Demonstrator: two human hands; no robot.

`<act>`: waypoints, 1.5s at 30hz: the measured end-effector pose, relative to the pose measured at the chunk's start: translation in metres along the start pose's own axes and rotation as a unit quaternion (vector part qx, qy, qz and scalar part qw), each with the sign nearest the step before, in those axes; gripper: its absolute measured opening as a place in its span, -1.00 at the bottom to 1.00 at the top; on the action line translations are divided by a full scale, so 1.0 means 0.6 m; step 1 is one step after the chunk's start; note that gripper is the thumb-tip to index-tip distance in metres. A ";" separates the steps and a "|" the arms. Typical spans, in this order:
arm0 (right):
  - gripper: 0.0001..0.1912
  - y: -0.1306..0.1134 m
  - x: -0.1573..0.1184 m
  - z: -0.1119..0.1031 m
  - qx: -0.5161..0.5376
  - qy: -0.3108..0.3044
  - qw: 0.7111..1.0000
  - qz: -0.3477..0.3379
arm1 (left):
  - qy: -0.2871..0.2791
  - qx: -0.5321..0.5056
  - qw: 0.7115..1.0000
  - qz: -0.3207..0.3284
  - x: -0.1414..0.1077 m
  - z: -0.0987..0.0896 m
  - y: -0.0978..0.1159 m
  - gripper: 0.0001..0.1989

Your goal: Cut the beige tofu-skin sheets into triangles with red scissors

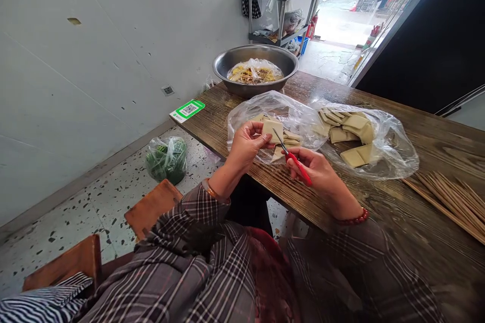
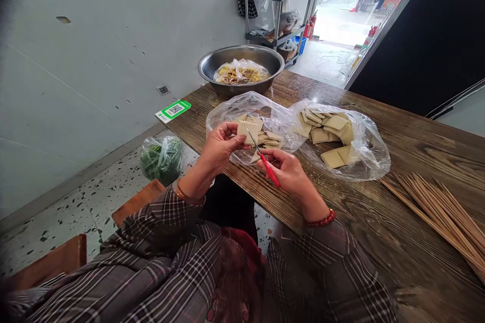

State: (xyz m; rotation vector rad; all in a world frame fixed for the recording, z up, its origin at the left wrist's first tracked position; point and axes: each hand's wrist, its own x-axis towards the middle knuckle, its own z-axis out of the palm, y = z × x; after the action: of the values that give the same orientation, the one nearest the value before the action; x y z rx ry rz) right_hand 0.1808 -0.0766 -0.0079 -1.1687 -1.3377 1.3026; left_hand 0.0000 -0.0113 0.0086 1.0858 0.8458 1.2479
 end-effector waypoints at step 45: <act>-0.50 -0.009 -0.002 0.004 -0.013 0.019 1.000 0.006 | -0.128 0.029 0.987 -0.094 -0.012 -0.003 0.004 -0.58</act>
State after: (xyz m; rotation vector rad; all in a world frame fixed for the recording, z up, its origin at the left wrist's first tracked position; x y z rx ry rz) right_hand 0.1786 -0.0782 -0.0025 -1.2154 -1.3256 1.2703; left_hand -0.0037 -0.0180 0.0097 1.1561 0.7711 0.9085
